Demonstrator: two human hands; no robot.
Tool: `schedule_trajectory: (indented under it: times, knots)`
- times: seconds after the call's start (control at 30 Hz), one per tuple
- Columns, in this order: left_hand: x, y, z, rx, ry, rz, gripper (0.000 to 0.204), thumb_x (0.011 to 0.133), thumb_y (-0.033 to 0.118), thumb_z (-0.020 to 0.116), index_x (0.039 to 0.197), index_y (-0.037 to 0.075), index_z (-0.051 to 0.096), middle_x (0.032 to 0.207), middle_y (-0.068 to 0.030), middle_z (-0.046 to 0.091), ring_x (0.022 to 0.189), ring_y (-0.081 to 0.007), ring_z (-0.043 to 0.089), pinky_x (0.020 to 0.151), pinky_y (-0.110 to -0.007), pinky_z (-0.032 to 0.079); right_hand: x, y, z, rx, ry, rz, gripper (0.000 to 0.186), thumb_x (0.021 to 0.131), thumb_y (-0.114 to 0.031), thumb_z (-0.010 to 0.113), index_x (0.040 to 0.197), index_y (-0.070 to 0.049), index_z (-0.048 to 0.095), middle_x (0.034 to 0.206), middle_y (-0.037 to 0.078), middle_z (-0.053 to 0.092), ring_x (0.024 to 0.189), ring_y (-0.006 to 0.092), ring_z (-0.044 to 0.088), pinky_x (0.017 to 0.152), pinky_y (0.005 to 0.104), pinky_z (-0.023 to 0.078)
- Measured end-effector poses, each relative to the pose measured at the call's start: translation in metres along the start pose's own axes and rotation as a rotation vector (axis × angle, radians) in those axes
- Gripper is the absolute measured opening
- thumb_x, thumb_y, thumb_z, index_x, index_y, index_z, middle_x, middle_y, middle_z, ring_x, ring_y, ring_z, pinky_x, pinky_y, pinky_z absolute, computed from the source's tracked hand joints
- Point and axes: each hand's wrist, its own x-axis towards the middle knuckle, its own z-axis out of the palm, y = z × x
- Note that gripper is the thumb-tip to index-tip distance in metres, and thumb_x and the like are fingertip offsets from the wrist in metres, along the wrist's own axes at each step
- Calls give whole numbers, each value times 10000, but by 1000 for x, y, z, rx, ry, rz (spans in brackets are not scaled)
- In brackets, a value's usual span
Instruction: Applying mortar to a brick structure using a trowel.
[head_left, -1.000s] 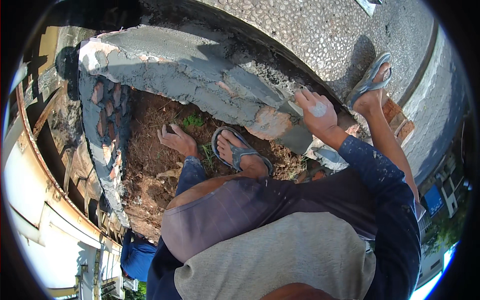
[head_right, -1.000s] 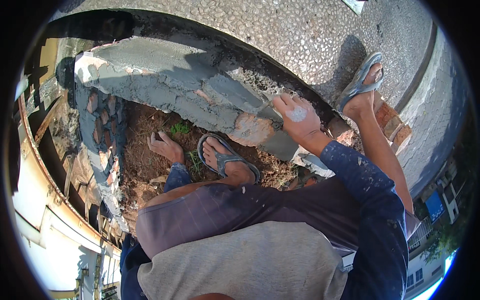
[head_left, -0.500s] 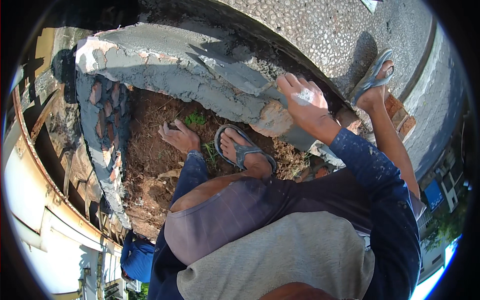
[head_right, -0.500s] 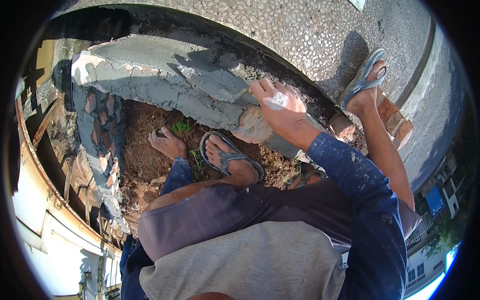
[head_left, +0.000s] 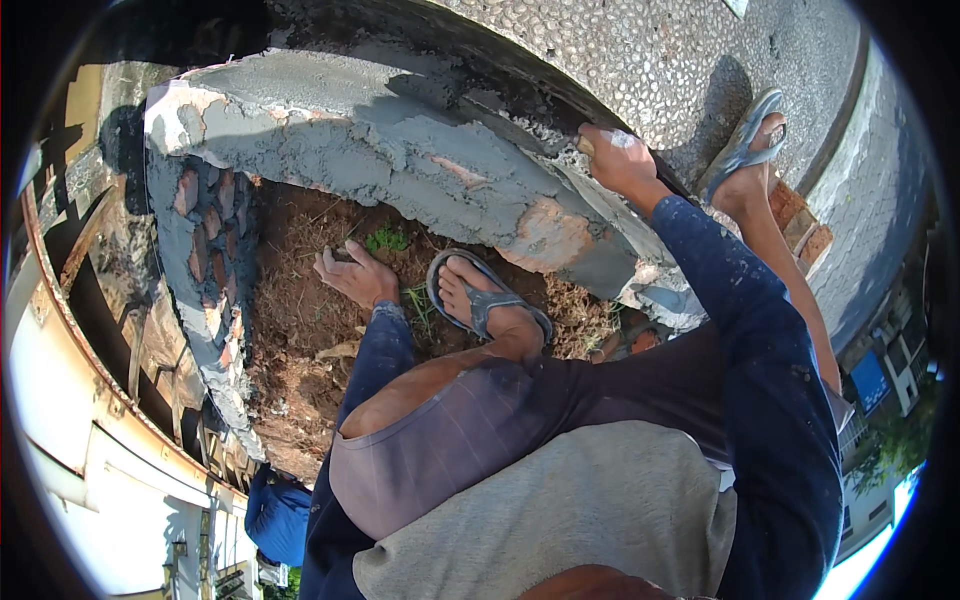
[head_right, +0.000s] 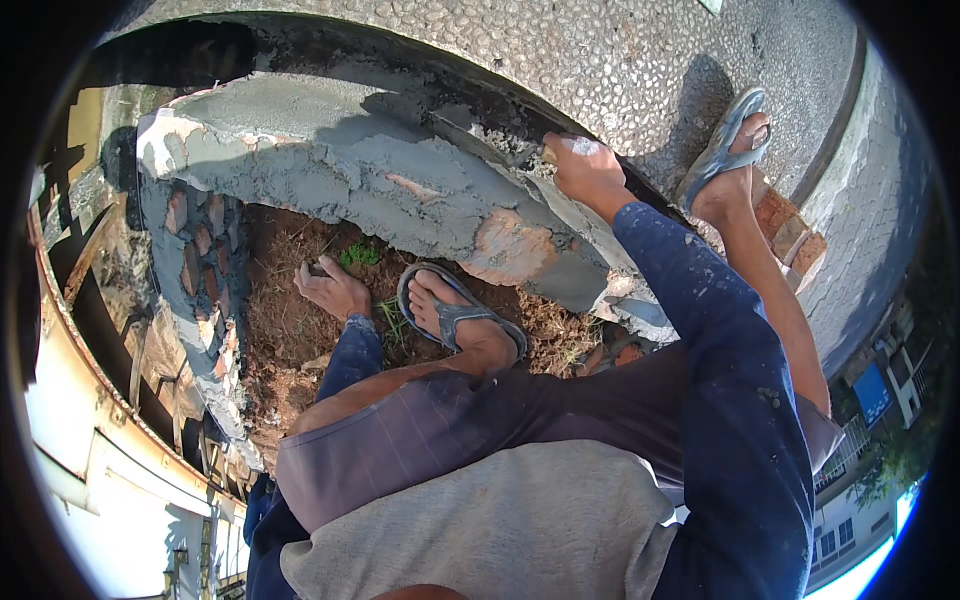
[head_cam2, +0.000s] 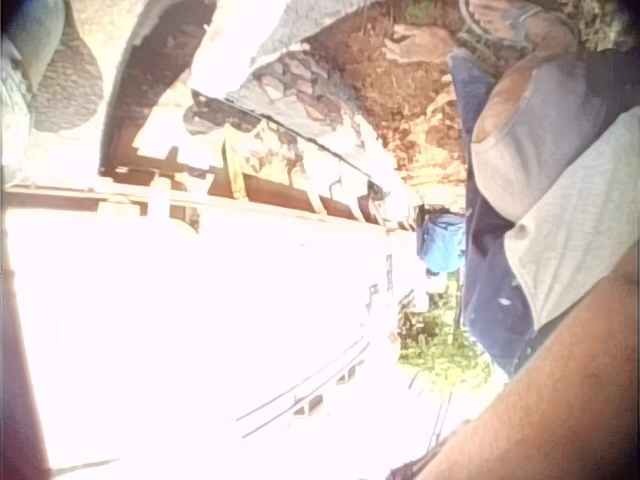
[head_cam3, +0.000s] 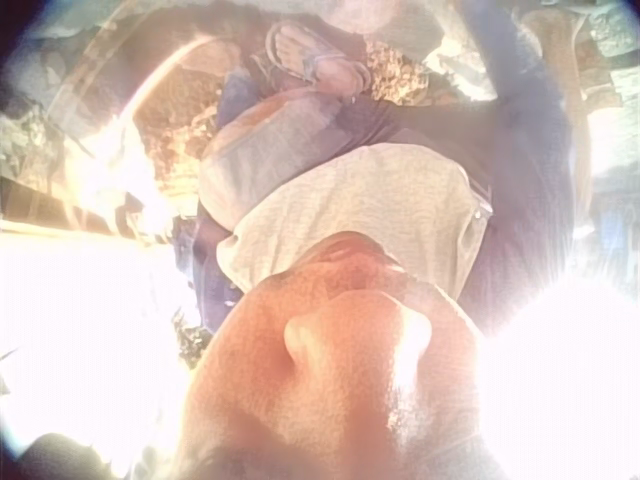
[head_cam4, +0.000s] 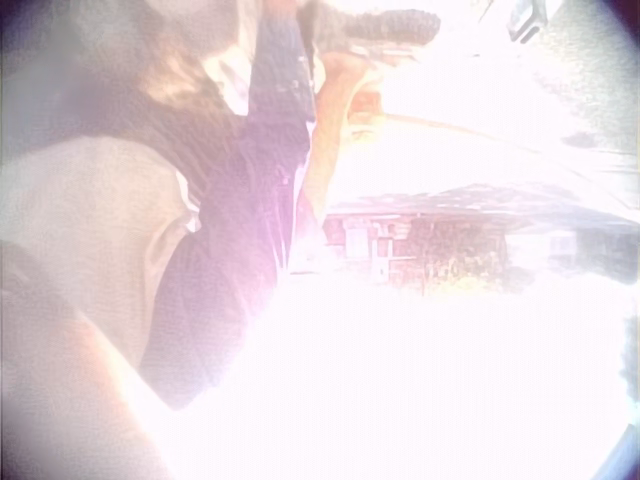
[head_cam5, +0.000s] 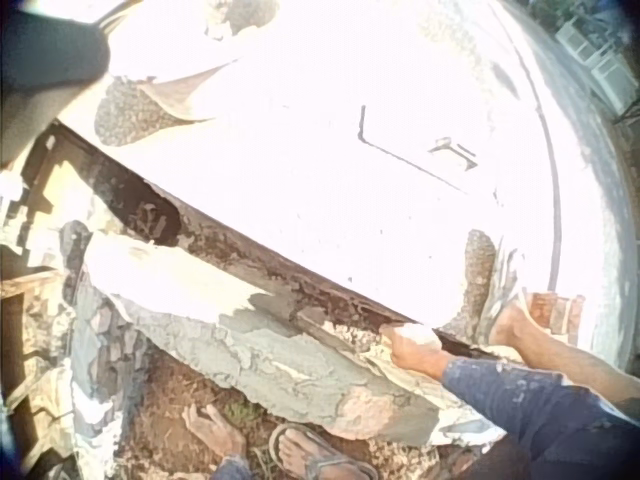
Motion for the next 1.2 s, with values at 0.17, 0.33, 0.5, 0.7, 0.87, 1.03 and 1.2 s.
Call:
schedule_trajectory:
  times: [0.17, 0.33, 0.5, 0.7, 0.87, 1.03, 1.2]
  knots:
    - [6, -2, -9, 17, 9, -14, 650, 1004, 549, 303, 1334, -11, 329, 1405, -215, 272, 1354, -389, 246, 1098, -507, 303, 10, -11, 18, -7, 36, -257, 561, 858, -185, 538, 1398, -256, 402, 1334, 133, 556, 1107, 376, 599, 921, 480, 475]
    - [3, 1, -2, 18, -24, 10, 649, 1005, 546, 302, 1338, -11, 324, 1405, -221, 270, 1363, -392, 233, 1096, -514, 304, 12, 23, 31, 152, 115, -484, 594, 874, -166, 491, 1442, -264, 349, 1377, 129, 526, 1113, 370, 595, 971, 499, 410]
    - [3, -9, -4, 32, -14, 15, 643, 1007, 542, 302, 1334, -11, 328, 1409, -227, 265, 1366, -397, 226, 1078, -527, 314, -11, 14, -27, 221, -198, -384, 691, 730, -129, 585, 1401, -82, 422, 1305, 206, 535, 1177, 351, 548, 1001, 406, 422]
    - [3, -13, -2, 3, -42, 22, 669, 1004, 559, 278, 1346, -13, 331, 1412, -226, 261, 1370, -389, 214, 1083, -519, 307, -43, 50, -41, 259, -286, -296, 617, 729, -124, 592, 1337, -94, 494, 1255, 196, 578, 1122, 360, 579, 958, 413, 452]
    - [4, -13, -4, -22, -38, 25, 668, 1004, 561, 262, 1347, -9, 331, 1406, -225, 264, 1368, -385, 214, 1079, -514, 309, -84, 85, -15, 34, 66, -325, 510, 830, -94, 515, 1335, -157, 487, 1297, 150, 577, 1113, 374, 581, 938, 419, 465]
    - [1, -6, -2, -8, -50, 14, 662, 1005, 558, 256, 1335, -10, 335, 1413, -232, 257, 1372, -387, 212, 1077, -516, 310, -127, 55, -2, -198, 441, -451, 434, 828, -86, 519, 1253, -164, 479, 1158, 100, 576, 1028, 352, 590, 870, 460, 469]
    - [2, -6, -6, -5, -47, 9, 645, 1008, 543, 270, 1320, -17, 342, 1415, -244, 258, 1370, -395, 219, 1076, -523, 306, -137, 16, -41, -88, 201, -379, 449, 781, -80, 582, 1222, -130, 511, 1104, 121, 590, 989, 355, 601, 849, 440, 488]
